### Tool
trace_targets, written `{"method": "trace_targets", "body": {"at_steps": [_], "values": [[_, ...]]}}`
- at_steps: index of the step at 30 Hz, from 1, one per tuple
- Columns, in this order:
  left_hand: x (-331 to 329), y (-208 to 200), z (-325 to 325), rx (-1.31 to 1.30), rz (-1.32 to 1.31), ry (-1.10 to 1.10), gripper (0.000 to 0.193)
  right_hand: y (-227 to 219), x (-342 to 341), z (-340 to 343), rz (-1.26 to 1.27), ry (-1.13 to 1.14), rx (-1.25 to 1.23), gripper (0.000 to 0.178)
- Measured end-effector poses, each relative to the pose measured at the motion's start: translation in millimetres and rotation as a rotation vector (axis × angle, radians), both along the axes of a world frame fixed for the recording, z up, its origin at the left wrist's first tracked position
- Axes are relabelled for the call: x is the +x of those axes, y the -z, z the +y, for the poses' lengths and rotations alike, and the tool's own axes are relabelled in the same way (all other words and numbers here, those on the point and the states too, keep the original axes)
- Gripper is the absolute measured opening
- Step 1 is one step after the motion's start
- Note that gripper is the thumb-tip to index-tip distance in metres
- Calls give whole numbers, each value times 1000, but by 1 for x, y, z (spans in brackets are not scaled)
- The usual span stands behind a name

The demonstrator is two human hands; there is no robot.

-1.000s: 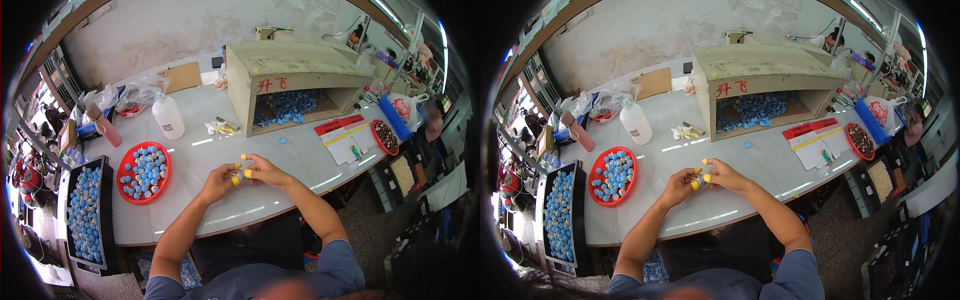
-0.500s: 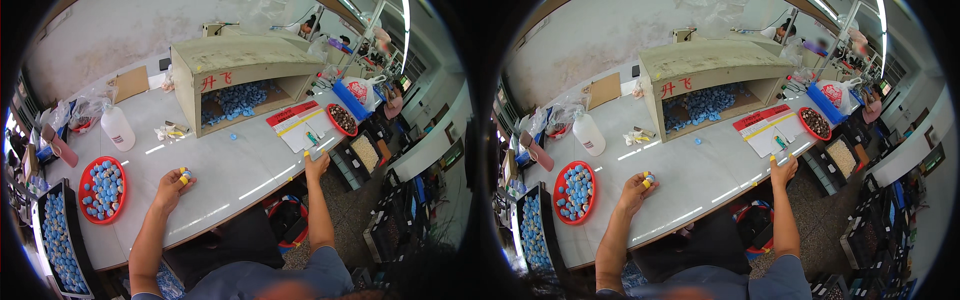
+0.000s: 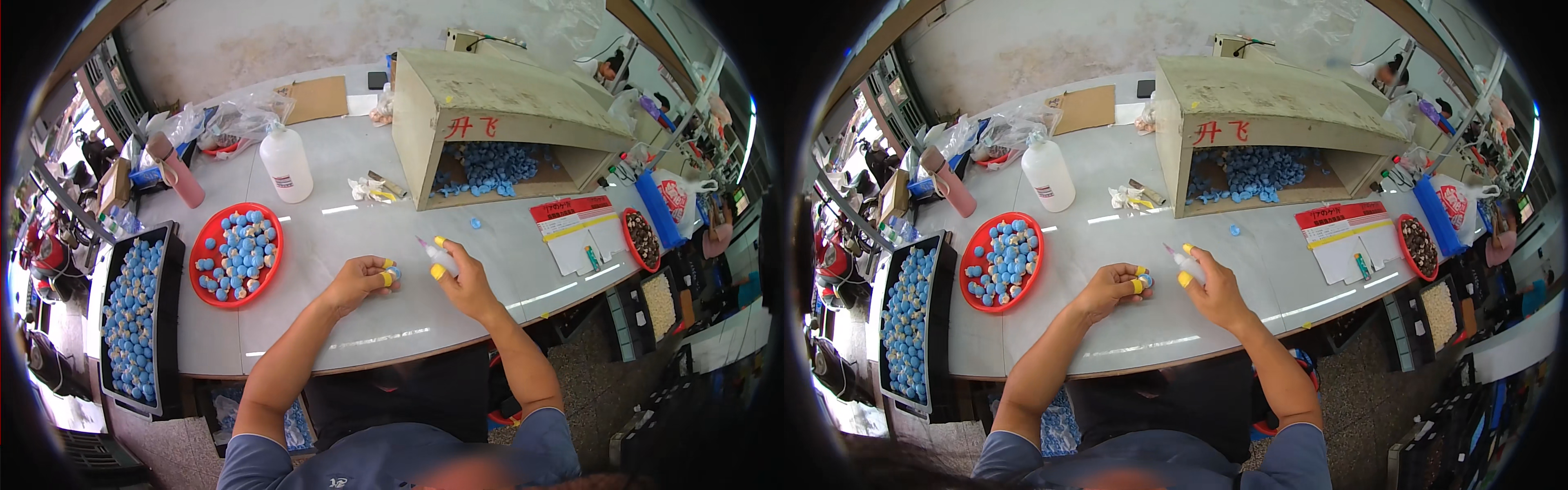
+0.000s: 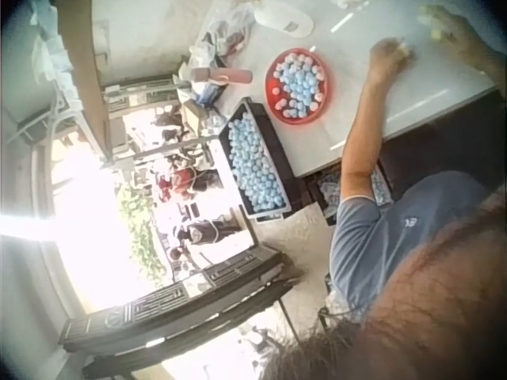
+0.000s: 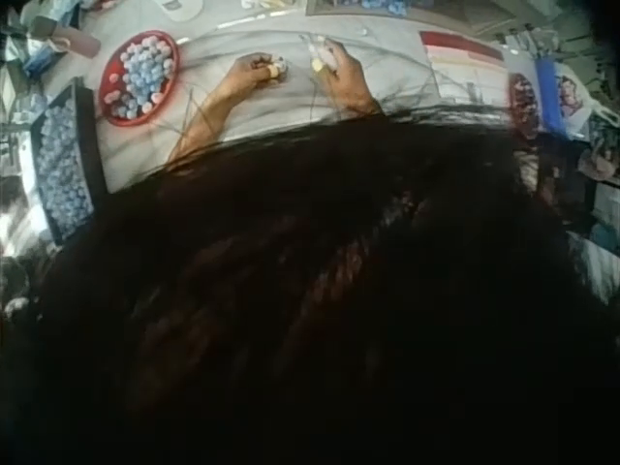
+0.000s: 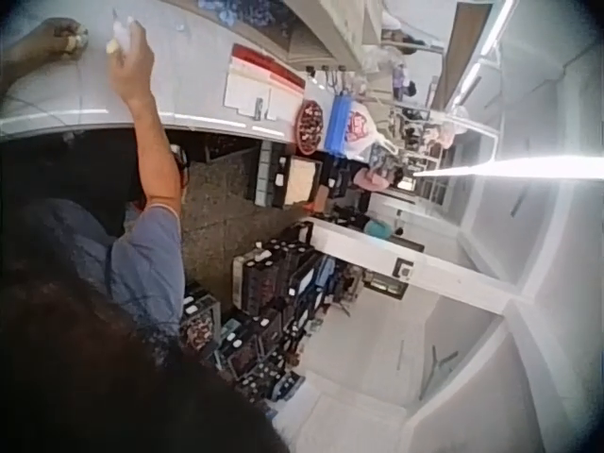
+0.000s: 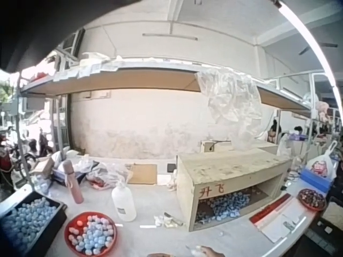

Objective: The person assembles small plastic toy parts by hand, joining yellow caps and blue bases to form plastic spheres.

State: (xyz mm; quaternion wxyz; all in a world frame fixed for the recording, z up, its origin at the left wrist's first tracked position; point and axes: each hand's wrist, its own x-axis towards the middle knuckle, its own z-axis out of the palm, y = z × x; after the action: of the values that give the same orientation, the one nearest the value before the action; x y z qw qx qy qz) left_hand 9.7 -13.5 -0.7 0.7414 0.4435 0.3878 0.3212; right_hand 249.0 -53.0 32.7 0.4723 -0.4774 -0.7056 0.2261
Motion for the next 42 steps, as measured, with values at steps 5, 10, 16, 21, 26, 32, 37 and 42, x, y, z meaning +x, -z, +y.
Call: {"method": "trace_targets", "body": {"at_steps": [5, 10, 16, 21, 26, 32, 37, 42], "values": [[0, 2, 0, -33, 3, 20, 39, 22, -25, -8, 138, -100, 10, 30], [0, -3, -3, 87, 161, 156, 39, 40, -26, -18, 179, -71, 130, 20], [1, -5, -5, 116, 168, 197, 34, 48, -25, -15, 68, -78, 304, 22], [0, -8, -6, 113, 166, 201, 34, 47, -25, -15, 30, -100, 307, 21], [1, -7, -5, 113, 173, 211, 34, 44, -29, -15, 21, -109, 300, 21], [1, -6, -4, 111, 177, 206, 35, 44, -31, -14, -36, -96, 373, 20], [1, -1, -2, 41, 104, 142, 39, 46, -32, -13, -95, -60, 475, 19], [0, 1, -3, -7, 54, 96, 42, 44, -35, -16, -203, -25, 567, 18]]}}
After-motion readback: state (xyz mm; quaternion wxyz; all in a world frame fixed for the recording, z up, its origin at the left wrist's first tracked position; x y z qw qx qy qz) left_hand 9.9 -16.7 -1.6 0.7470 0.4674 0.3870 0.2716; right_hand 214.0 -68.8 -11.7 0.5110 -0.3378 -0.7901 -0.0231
